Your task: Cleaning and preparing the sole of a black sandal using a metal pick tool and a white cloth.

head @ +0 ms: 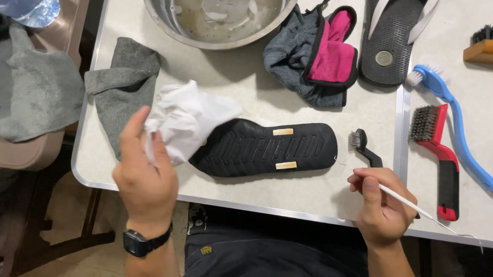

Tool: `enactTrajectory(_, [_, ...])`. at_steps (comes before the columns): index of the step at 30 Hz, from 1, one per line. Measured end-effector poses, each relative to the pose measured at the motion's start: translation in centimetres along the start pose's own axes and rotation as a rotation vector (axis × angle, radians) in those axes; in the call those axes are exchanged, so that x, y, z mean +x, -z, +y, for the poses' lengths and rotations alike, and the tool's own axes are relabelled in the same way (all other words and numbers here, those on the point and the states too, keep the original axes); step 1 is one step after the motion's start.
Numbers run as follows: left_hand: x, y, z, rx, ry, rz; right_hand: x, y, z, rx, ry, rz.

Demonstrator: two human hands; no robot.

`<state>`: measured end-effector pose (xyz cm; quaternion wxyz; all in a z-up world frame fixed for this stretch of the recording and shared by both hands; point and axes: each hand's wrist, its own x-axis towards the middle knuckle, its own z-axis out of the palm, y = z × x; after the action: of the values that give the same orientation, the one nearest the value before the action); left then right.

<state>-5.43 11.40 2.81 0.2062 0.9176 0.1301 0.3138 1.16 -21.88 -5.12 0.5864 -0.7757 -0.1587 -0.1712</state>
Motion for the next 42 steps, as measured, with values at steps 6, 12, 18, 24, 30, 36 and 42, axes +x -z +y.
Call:
enactTrajectory(6, [0.8, 0.3, -0.5, -0.054, -0.056, 0.116, 0.0, 0.0, -0.1, -0.014, -0.037, -0.037])
enactTrajectory(12, [-2.1, -6.3, 4.0, -0.215, -0.352, -0.332, -0.5, -0.1, -0.1, 0.021, -0.138, -0.054])
enactTrajectory(18, [-3.4, -7.4, 4.8, -0.071, -0.378, -0.467, 3.1, -3.5, -5.8, -0.022, -0.098, -0.215])
enactTrajectory(24, [-3.9, -7.6, 4.4, -0.120, -0.396, -0.350, 4.5, -6.5, -5.6, -0.312, 0.139, -0.324])
enactTrajectory(30, [-4.3, -7.4, 4.2, -0.046, -0.377, -0.335, 3.9, -7.2, -4.6, -0.416, 0.328, -0.352])
enactTrajectory(36, [-4.6, -7.2, 3.8, -0.087, -0.377, -0.336, 3.4, -7.3, -4.3, -0.397, 0.346, -0.333])
enactTrajectory(42, [-4.5, -7.1, 3.8, -0.159, -0.360, -0.341, 3.3, -7.5, -5.0, -0.424, 0.402, -0.330])
